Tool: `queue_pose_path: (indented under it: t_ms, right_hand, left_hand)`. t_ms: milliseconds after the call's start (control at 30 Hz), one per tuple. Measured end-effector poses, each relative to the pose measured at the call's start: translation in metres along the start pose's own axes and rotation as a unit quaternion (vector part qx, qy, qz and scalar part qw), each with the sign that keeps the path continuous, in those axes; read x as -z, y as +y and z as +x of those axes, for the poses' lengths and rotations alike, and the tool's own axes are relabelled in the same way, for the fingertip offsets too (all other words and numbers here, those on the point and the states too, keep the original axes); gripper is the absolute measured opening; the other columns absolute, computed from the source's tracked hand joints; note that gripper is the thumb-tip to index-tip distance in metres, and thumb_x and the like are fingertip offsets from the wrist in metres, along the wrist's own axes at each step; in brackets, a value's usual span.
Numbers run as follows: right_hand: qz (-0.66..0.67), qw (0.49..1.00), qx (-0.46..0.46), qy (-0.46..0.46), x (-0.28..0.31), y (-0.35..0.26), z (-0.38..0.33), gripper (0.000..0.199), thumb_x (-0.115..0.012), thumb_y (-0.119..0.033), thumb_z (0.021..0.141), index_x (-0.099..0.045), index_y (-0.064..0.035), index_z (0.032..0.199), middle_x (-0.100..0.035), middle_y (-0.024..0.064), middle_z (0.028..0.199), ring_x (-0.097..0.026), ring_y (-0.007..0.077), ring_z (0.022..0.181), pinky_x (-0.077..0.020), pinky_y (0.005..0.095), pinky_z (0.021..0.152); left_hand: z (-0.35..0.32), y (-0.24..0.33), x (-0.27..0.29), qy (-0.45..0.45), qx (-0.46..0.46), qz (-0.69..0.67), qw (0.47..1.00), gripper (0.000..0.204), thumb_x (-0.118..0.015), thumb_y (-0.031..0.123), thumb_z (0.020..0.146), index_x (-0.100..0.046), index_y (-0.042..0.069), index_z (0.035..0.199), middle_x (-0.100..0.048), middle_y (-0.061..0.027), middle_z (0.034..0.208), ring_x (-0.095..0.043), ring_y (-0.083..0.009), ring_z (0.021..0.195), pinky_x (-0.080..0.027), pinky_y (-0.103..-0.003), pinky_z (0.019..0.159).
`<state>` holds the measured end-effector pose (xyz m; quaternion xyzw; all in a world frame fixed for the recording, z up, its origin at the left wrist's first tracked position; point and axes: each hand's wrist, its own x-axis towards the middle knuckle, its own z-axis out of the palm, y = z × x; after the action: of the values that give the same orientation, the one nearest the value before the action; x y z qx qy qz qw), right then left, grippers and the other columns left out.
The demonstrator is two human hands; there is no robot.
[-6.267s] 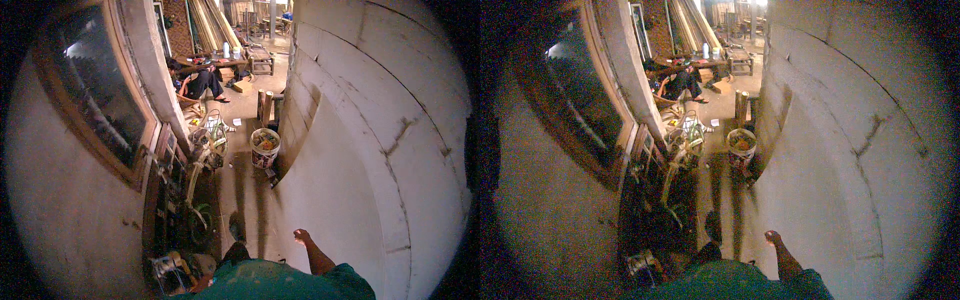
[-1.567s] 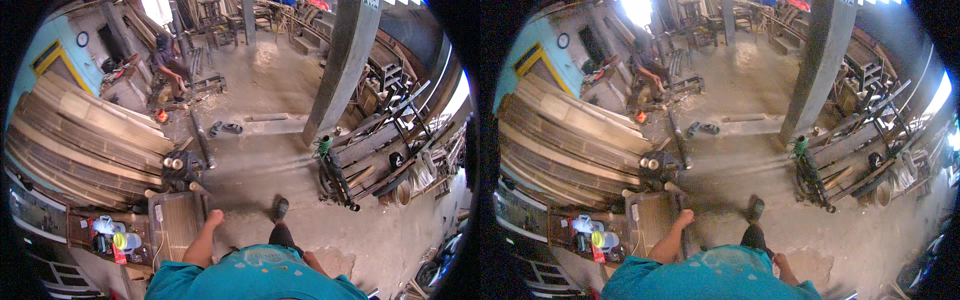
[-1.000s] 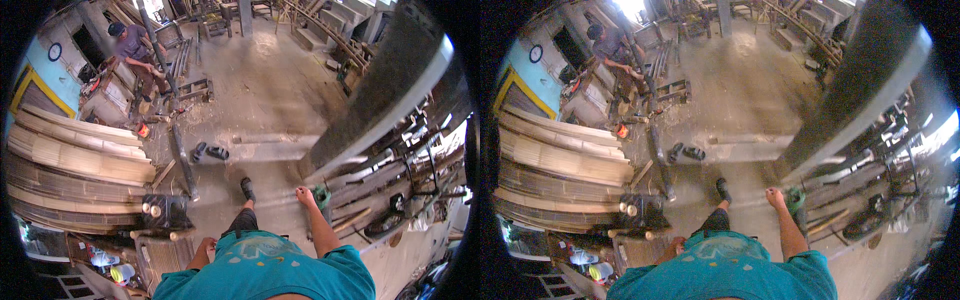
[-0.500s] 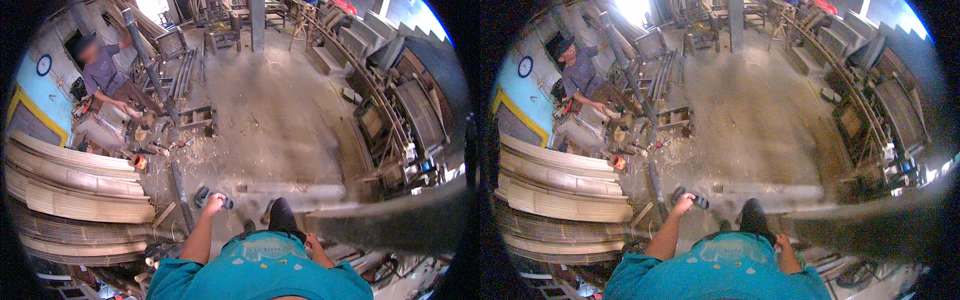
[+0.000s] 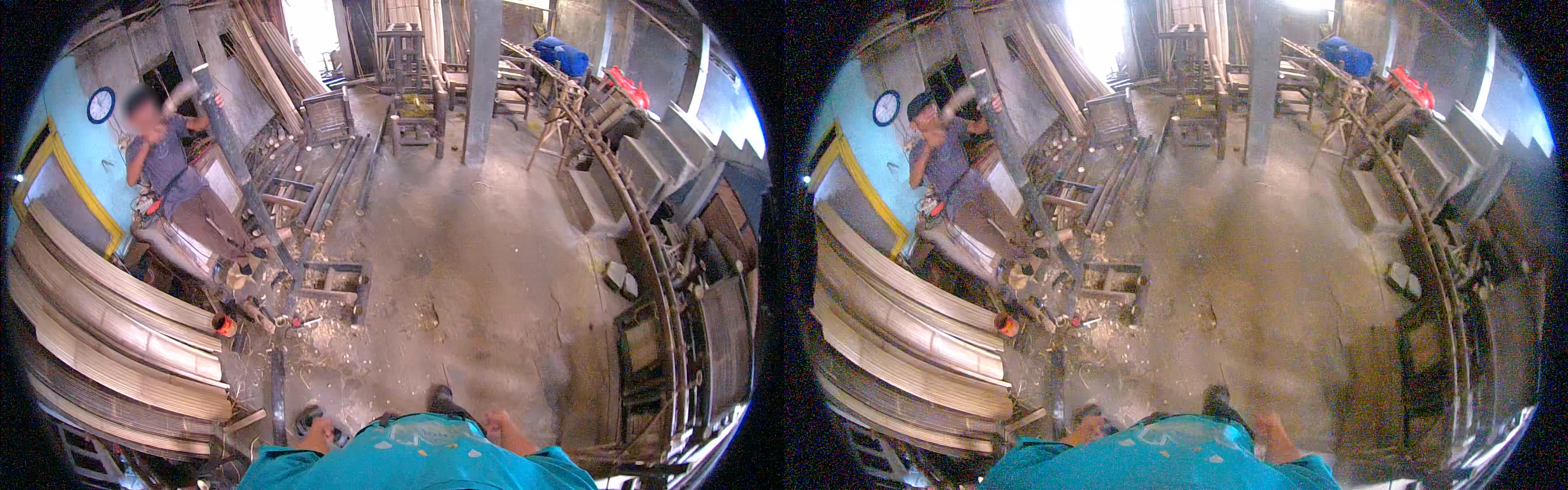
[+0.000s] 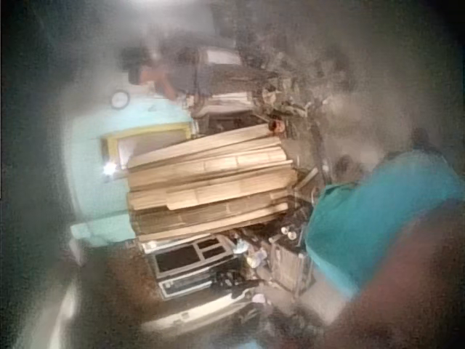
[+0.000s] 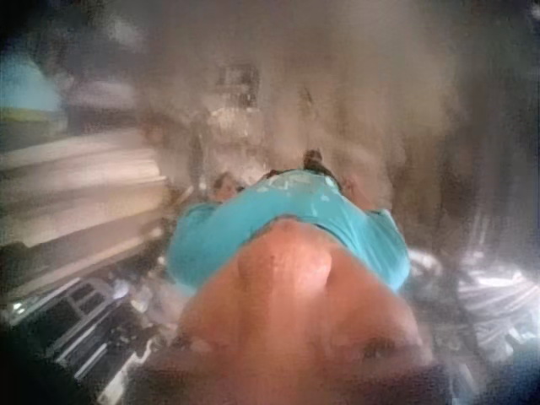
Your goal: The person walks through a cluttered workshop and outdoor area, picks up a bamboo chair, and wipes it with a cloth. They move the chair to a different spot and continue wiping it.
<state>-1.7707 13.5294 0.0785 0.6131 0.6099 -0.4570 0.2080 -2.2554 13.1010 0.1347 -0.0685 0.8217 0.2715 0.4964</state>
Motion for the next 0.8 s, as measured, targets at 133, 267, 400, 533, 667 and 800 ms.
queue_pose_path:
  t_ms: [133, 267, 400, 533, 667, 800]
  right_hand:
    - [-0.268, 0.885, 0.268, 0.272, 0.168, -0.133, 0.13, 0.022, -0.052, -0.021, 0.082, -0.063, -0.0026, 0.087, -0.066, 0.0131, 0.081, -0.064, 0.0231, 0.075, -0.0516, 0.039, 0.061]
    - [0.053, 0.922, 0.31, 0.228, 0.267, -0.311, 0.186, 0.026, -0.052, -0.024, 0.083, -0.062, -0.0007, 0.088, -0.064, 0.0123, 0.073, -0.063, 0.02, 0.065, -0.0494, 0.0323, 0.055]
    - [0.007, 0.944, 0.276, 0.182, 0.328, -0.395, 0.271, 0.028, -0.052, -0.025, 0.084, -0.062, -0.0007, 0.092, -0.065, 0.0109, 0.074, -0.063, 0.0186, 0.064, -0.048, 0.0316, 0.055]
    - [-0.198, 0.892, 0.344, 0.217, 0.311, -0.455, 0.307, 0.031, -0.052, -0.03, 0.083, -0.062, -0.0018, 0.092, -0.065, 0.0132, 0.074, -0.062, 0.0215, 0.066, -0.0488, 0.037, 0.061]
    - [0.061, 0.996, -0.001, -0.068, 0.319, -0.491, 0.336, 0.041, -0.053, -0.039, 0.081, -0.064, -0.0004, 0.086, -0.065, 0.013, 0.076, -0.061, 0.0252, 0.072, -0.0474, 0.042, 0.062]
    - [0.019, 0.998, 0.06, -0.024, 0.377, -0.559, 0.347, 0.038, -0.053, -0.037, 0.081, -0.066, -0.0016, 0.085, -0.065, 0.0122, 0.077, -0.061, 0.0236, 0.073, -0.0477, 0.0402, 0.062]
  left_hand:
    - [-0.009, 0.087, -0.04, -0.043, 0.055, -0.16, 0.985, 0.022, -0.048, 0.005, 0.078, -0.061, 0.008, 0.096, -0.051, -0.0039, 0.066, -0.047, -0.0179, 0.052, -0.041, -0.035, 0.042]
    - [-0.001, 0.191, -0.047, -0.033, 0.04, -0.234, 0.971, 0.021, -0.048, 0.006, 0.079, -0.062, 0.008, 0.095, -0.047, -0.0039, 0.057, -0.044, -0.0194, 0.046, -0.038, -0.036, 0.039]
    - [0.136, 0.298, -0.06, -0.041, 0.051, -0.185, 0.981, 0.021, -0.046, 0.012, 0.081, -0.063, 0.007, 0.091, -0.051, -0.0076, 0.059, -0.05, -0.0222, 0.051, -0.041, -0.038, 0.042]
    - [0.29, 0.417, -0.035, -0.002, 0.024, -0.087, 0.996, 0.025, -0.043, 0.018, 0.083, -0.064, 0.007, 0.086, -0.056, -0.0112, 0.061, -0.056, -0.0249, 0.057, -0.044, -0.04, 0.046]
    - [0.388, 0.641, -0.017, 0.011, -0.156, 0.253, 0.955, 0.025, -0.046, 0.022, 0.082, -0.064, 0.005, 0.079, -0.061, -0.0149, 0.07, -0.061, -0.0285, 0.063, -0.047, -0.041, 0.055]
    - [0.312, 0.954, 0.011, -0.017, -0.197, -0.154, 0.968, 0.02, -0.053, 0.025, 0.084, -0.062, 0.007, 0.087, -0.059, -0.0039, 0.068, -0.055, -0.0162, 0.061, -0.043, -0.033, 0.051]
